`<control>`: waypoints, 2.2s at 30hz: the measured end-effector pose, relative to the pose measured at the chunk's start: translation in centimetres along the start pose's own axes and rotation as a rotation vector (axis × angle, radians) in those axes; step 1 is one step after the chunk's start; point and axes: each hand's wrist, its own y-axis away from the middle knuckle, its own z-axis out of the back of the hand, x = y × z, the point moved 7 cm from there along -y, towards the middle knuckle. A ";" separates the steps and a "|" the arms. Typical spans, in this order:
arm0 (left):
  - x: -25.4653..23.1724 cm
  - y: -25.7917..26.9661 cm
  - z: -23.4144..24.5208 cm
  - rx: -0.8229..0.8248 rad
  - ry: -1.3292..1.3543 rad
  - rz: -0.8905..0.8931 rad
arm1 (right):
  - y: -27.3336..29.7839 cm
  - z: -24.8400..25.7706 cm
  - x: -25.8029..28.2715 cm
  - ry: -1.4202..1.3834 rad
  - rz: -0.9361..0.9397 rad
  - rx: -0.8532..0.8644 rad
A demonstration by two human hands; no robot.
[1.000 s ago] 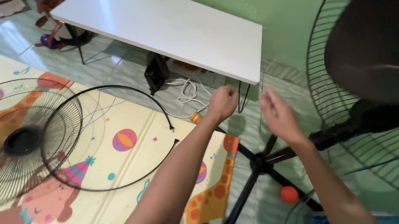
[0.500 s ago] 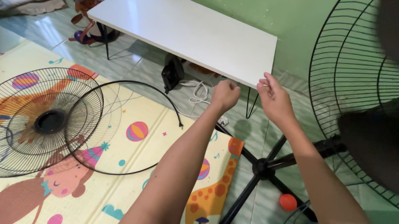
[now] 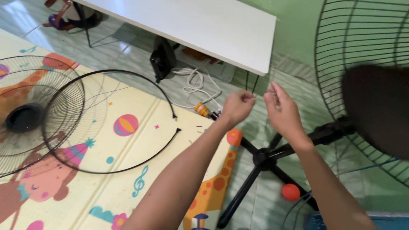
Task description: The person removes the front protective cage from a black standing fan. They unscrew the fastening nut, detach the cage, and place it on the floor.
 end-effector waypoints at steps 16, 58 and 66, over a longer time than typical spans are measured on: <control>-22.1 -0.5 -2.9 -0.245 0.160 -0.194 | 0.6 15.2 19.2 0.338 0.402 -0.092; -52.3 -7.4 7.9 -0.622 0.193 0.124 | -18.7 32.7 45.5 -0.112 0.101 -0.071; -62.2 -10.5 6.7 -0.406 0.190 0.202 | -25.4 38.6 45.7 0.018 0.001 -0.295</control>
